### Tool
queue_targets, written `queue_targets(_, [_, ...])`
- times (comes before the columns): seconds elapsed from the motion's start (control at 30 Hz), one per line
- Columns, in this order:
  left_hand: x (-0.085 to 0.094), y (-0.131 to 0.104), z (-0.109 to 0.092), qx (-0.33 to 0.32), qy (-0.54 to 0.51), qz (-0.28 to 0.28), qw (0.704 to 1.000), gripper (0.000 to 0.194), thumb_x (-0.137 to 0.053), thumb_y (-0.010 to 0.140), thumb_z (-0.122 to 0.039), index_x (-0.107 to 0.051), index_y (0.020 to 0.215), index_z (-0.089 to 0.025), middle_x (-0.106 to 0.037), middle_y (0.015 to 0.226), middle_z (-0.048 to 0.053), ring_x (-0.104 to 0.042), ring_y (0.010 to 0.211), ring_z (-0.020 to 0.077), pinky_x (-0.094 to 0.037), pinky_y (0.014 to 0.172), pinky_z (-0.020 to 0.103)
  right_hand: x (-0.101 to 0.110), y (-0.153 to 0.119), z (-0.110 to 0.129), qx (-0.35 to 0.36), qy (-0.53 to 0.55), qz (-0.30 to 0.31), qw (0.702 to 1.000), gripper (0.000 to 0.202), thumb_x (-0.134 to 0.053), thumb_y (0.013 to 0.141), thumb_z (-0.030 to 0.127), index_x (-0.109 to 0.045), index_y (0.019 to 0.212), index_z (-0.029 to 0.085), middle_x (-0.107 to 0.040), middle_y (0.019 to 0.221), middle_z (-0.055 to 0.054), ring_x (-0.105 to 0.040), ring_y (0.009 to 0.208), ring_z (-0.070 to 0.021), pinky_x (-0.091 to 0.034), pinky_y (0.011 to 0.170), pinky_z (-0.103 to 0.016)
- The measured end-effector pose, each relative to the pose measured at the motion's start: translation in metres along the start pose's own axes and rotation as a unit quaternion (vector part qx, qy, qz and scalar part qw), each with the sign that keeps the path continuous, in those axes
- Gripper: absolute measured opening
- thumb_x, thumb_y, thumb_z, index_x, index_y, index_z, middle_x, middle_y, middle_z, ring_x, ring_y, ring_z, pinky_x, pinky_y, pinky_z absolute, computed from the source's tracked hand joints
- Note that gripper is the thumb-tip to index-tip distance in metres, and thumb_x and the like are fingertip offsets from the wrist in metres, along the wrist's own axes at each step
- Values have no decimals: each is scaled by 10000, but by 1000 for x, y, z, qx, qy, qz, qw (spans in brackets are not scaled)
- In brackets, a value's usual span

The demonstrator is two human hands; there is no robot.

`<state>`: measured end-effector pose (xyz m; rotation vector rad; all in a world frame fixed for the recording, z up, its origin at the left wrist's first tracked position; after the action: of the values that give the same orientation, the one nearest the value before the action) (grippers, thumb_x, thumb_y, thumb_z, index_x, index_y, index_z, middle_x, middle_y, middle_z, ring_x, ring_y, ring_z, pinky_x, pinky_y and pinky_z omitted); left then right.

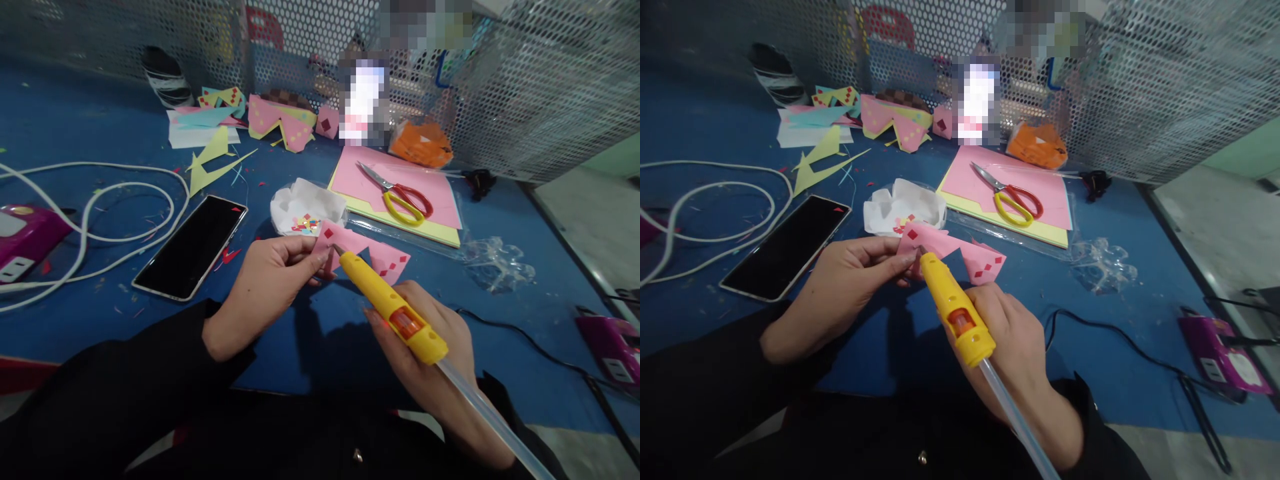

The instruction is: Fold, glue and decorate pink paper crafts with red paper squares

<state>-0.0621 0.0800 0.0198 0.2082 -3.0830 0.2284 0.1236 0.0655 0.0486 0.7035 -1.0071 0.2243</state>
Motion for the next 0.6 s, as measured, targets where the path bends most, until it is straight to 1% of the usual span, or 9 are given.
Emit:
queue_targets(0.13, [0, 0, -4, -10, 21, -5, 1000, 215, -721, 825, -379, -768, 754, -182, -715, 717, 30, -631, 669, 145, -548, 658, 249, 1, 0, 1, 7, -9, -13, 1000, 149, -560, 935, 307, -564, 817, 215, -605, 669, 17, -563, 550, -120, -405, 514, -258])
queue_targets(0.23, [0, 0, -3, -9, 22, -3, 1000, 209, -722, 822, -376, -774, 784, -177, -720, 730, 28, -631, 669, 142, -545, 658, 247, 0, 0, 1, 11, -22, -15, 1000, 155, -562, 935, 317, -561, 819, 213, -605, 668, 15, -556, 542, -122, -401, 511, -261])
queue_targets(0.33, [1, 0, -3, -5, 31, -7, 999, 193, -719, 825, -359, -779, 818, -176, -728, 734, 27, -637, 663, 142, -548, 657, 245, -1, 1, 3, 15, -14, 4, 1000, 168, -557, 938, 333, -559, 825, 208, -606, 679, 12, -534, 528, -116, -383, 491, -261])
queue_targets(0.43, [1, 1, -1, 2, 22, -10, 1000, 151, -723, 821, -317, -779, 813, -177, -735, 723, 20, -650, 656, 132, -542, 657, 230, -3, 0, 2, 9, 40, 39, 998, 160, -557, 942, 328, -560, 839, 206, -607, 700, 11, -536, 548, -116, -398, 503, -264])
queue_targets(0.47, [2, 1, 0, 5, 10, -11, 1000, 140, -729, 816, -309, -778, 813, -177, -739, 724, 18, -655, 655, 128, -538, 651, 223, -2, -1, 1, 6, 66, 41, 997, 145, -564, 942, 317, -563, 847, 207, -604, 706, 13, -540, 558, -116, -407, 512, -265])
queue_targets(0.53, [2, 2, 2, 10, -17, -11, 1000, 140, -745, 807, -311, -776, 819, -175, -750, 746, 21, -673, 667, 129, -535, 639, 215, 1, -4, -3, -7, 116, 23, 993, 97, -583, 935, 276, -576, 862, 213, -610, 727, 13, -564, 590, -119, -427, 536, -267])
queue_targets(0.6, [2, 3, 5, 21, -31, -11, 999, 163, -751, 807, -329, -775, 837, -170, -759, 775, 31, -690, 685, 138, -539, 642, 220, 6, -7, -9, -28, 149, -14, 988, 48, -593, 931, 244, -604, 888, 224, -636, 770, 6, -604, 643, -131, -457, 573, -270])
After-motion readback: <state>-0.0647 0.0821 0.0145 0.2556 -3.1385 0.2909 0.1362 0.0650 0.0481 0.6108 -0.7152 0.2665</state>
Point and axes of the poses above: each hand's wrist, its own y-axis towards the middle knuckle, its own x-axis out of the back of the hand, z = x × y, the point moved 6 cm from there along y, towards the middle knuckle
